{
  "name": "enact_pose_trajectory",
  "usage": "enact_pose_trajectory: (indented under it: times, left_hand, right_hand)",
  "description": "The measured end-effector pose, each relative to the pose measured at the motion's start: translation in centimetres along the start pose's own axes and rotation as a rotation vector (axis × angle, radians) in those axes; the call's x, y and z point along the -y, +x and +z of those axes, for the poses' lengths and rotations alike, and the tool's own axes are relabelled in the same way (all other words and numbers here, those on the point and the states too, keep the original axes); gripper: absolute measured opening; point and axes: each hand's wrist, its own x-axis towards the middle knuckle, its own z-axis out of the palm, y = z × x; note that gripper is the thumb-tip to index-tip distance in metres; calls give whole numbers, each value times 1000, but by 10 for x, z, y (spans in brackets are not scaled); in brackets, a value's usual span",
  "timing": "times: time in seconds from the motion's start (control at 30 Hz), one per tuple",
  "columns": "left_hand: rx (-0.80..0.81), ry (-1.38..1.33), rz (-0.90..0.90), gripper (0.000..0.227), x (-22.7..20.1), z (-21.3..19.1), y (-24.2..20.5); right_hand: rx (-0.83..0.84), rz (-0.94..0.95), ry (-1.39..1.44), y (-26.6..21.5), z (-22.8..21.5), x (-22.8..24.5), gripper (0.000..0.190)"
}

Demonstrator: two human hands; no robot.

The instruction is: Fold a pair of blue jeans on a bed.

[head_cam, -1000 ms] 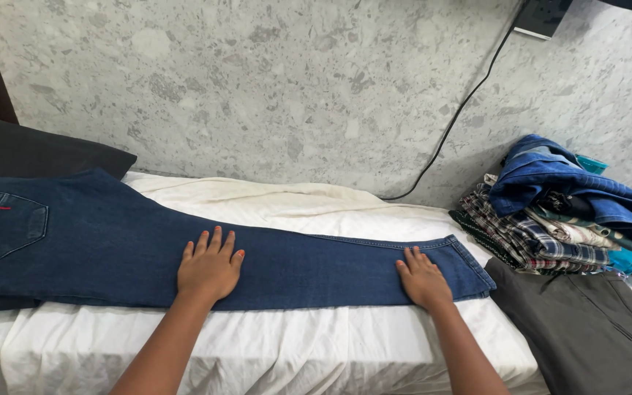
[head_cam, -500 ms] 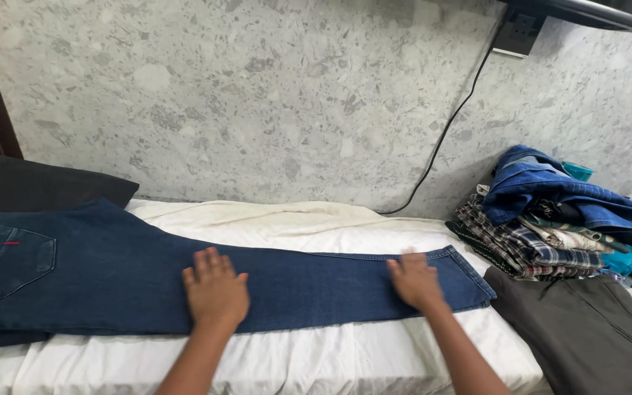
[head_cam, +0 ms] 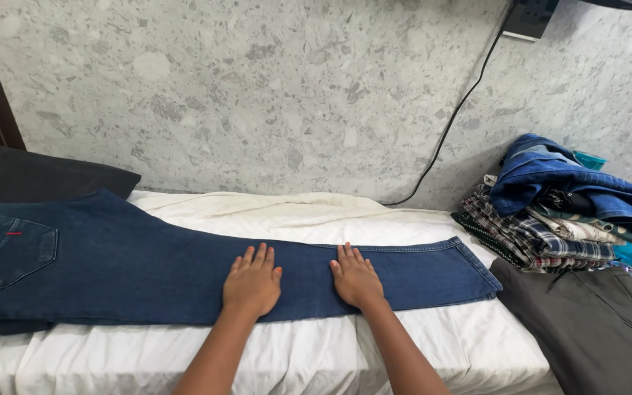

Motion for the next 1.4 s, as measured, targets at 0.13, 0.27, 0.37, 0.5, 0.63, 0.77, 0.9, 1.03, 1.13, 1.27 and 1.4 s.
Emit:
enact_pose_trajectory:
  times: [0.13, 0.27, 0.37, 0.5, 0.63, 0.77, 0.9, 1.03, 1.13, 1.27, 1.4]
  left_hand:
    - [2, 17, -41, 60, 14, -2, 1]
    - [27, 41, -98, 61, 27, -12, 2]
    - [44, 60, -140, 61, 38, -19, 0]
    - [54, 83, -174, 61, 50, -22, -1]
    - [50, 82, -179, 61, 63, -22, 2]
    - [52, 94, -203, 62, 80, -27, 3]
    - [7, 111, -235, 62, 92, -18, 6]
    - [50, 107, -287, 64, 63, -24, 6]
    - [-42, 87, -205, 67, 27, -9, 10]
    - [-19, 32, 49, 64, -30, 1, 1]
    - [76, 8, 115, 63, -44, -6, -12]
  right_hand:
    - [17, 22, -17, 6, -2, -25, 65]
    - [33, 88, -55, 9, -8, -48, 65]
    - [45, 127, -64, 9, -9, -66, 66]
    - [25, 173, -73, 13, -10, -92, 67]
    - [18, 212, -69, 17, -12, -121, 68]
    - [15, 268, -103, 27, -8, -166, 70]
    - [-15, 306, -147, 29, -7, -195, 70]
    - [-48, 338, -145, 32, -7, -176, 70]
    - [-86, 339, -133, 19, -14, -118, 77]
    - [-63, 53, -86, -9, -14, -23, 76]
    - [73, -60, -84, -20, -14, 10, 72]
